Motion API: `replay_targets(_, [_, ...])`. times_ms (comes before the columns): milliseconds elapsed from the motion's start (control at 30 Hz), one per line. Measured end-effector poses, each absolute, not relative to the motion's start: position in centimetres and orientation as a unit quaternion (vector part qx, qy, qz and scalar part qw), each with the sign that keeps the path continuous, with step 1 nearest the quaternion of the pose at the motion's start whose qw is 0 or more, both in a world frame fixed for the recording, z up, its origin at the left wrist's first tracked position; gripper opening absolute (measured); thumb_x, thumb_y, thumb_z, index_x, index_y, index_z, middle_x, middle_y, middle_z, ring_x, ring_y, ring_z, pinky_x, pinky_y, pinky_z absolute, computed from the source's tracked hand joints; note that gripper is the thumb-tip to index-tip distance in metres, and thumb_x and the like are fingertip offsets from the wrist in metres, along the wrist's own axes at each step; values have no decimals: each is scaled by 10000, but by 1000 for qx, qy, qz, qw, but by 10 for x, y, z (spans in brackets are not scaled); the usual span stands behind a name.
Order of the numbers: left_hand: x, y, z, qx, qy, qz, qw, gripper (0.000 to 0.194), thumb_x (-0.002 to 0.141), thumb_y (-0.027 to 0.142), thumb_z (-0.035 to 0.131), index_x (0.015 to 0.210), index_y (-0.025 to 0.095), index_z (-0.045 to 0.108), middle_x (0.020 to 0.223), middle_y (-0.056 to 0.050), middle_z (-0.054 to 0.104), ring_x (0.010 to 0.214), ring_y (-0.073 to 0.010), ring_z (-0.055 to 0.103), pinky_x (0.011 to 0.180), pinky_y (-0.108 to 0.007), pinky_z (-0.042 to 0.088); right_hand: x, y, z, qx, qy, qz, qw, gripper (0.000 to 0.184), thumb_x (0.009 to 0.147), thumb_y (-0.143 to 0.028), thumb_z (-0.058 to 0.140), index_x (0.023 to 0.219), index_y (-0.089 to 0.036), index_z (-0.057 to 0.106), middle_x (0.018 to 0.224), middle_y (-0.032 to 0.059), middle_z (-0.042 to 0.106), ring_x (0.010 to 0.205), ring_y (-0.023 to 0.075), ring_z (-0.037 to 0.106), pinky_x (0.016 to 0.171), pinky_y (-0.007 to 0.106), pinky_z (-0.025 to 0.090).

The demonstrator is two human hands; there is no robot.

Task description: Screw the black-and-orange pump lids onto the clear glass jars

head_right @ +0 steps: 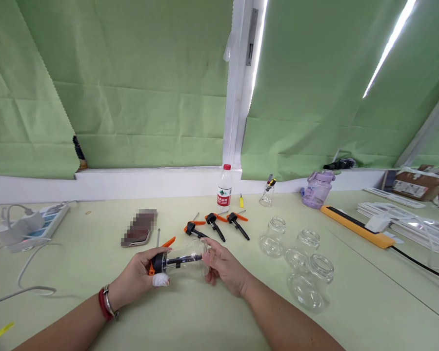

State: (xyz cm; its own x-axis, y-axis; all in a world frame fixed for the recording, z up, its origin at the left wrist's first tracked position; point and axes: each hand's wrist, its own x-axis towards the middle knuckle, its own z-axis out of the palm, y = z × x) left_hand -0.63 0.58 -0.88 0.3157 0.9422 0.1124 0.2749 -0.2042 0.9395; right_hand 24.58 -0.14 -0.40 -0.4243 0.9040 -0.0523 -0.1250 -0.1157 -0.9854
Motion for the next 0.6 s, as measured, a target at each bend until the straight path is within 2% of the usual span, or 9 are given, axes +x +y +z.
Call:
replay_targets(300, [-7,4,-8,709,459,375,382,629,548,332,818,1112,125,631,824,-34,627,697,-188,552,646,-298,486,245,1,-7,-360,-501,693,373,600,805,-517,568,1296,-224,389,622,-24,595,488,117,546,432,204,350])
replay_targets(467, [-6,2,-3,727,464,362,353,626,558,353,813,1120,145,632,905,-57,642,752,-213,580,672,-313,503,244,-1,-4,-353,-499,699,372,513,827,-496,548,1255,-239,430,737,3,628,493,102,543,421,199,344])
replay_targets(600, [-6,2,-2,739,465,362,327,618,559,369,812,1109,143,643,875,-59,645,723,-208,577,651,-307,507,244,-1,-3,-355,-495,699,375,494,826,-502,546,1239,-248,452,819,20,643,493,92,542,420,200,353])
